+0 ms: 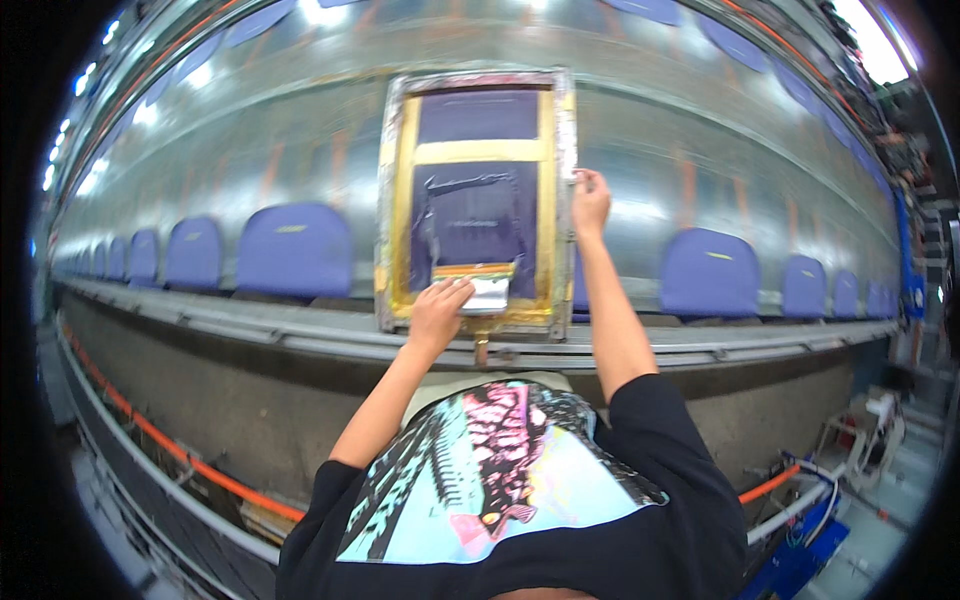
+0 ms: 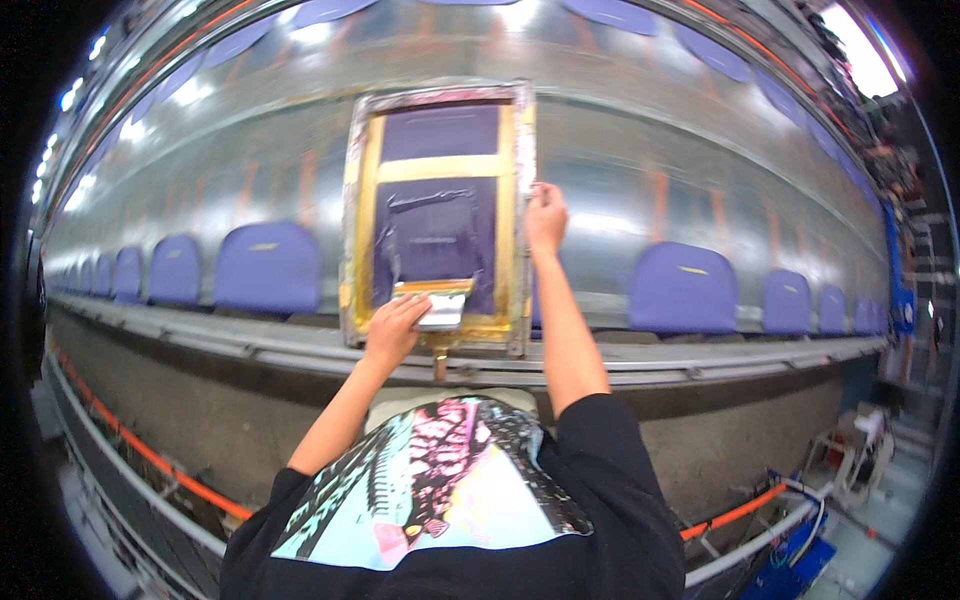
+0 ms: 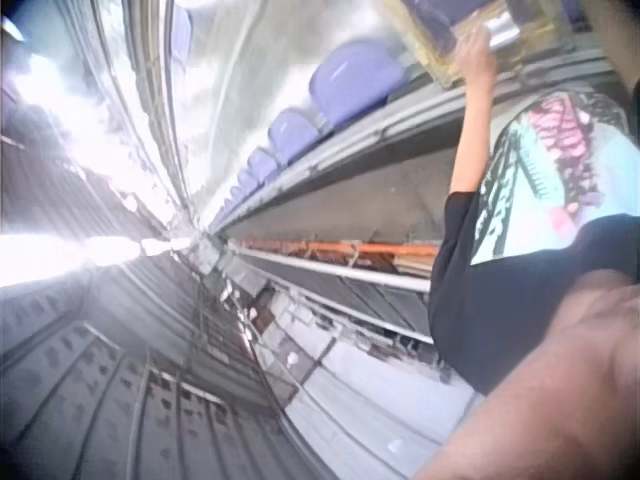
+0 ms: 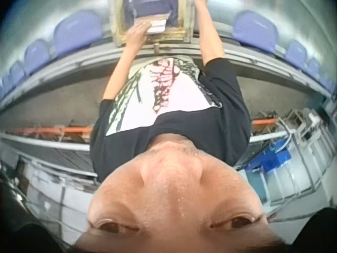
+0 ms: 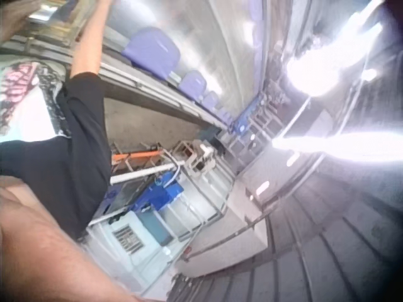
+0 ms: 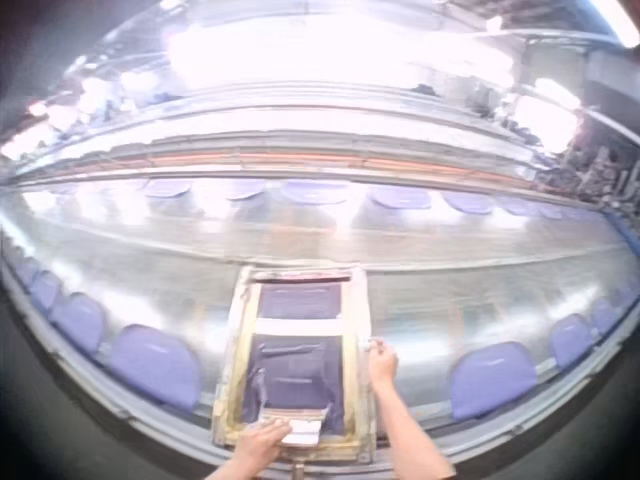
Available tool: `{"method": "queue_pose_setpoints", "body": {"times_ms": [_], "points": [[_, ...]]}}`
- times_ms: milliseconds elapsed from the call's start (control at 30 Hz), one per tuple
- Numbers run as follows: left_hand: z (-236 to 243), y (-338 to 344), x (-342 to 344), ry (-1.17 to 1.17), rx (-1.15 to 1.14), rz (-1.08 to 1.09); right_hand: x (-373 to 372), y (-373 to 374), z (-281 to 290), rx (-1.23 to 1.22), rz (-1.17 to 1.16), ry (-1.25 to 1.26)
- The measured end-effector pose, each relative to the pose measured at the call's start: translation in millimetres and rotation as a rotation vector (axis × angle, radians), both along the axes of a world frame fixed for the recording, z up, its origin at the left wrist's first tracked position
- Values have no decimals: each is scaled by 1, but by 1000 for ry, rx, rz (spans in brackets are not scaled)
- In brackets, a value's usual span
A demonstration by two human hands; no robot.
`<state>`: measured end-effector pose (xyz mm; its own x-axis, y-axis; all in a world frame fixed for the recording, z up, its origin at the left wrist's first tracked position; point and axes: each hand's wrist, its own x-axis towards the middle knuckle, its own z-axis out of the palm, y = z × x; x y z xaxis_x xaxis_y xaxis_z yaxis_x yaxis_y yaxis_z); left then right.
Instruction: The person uses a squeegee to spread ink across a screen printing frame mounted on a conveyor. They repeatedly pull the squeegee to coat the screen, then move to a table to pour more ink from a container onto the screen and continue spreading it.
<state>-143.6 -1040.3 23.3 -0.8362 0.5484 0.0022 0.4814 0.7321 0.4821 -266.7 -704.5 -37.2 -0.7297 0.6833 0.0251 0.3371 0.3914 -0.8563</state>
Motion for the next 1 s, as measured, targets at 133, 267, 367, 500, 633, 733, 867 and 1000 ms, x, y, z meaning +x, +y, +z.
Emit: {"method": "queue_pose_setpoints", "body": {"times_ms": [133, 267, 367, 500, 633, 733, 867, 1000], "points": [[-12, 5, 1, 19, 1, -12, 9, 1, -32, -93, 70, 65], [-18, 8, 12, -18, -24, 63, 19, -1, -36, -178, 87, -18], [-10, 15, 11, -19, -51, 88, 18, 0, -48, -205, 69, 94], [-6, 21, 14, -18, -68, 113, 21, -4, -29, -154, 59, 10], [0, 9, 20, -3, -75, 111, 23, -5, -18, -128, 20, -23], [8, -3, 30, 7, -93, 49, 16, -2, -21, -106, -5, -59], [1, -12, 37, 27, -132, -51, 16, -2, -25, -143, -19, -135], [-18, 13, -35, 110, -86, 33, 17, -5, -24, -104, -20, -171]]}}
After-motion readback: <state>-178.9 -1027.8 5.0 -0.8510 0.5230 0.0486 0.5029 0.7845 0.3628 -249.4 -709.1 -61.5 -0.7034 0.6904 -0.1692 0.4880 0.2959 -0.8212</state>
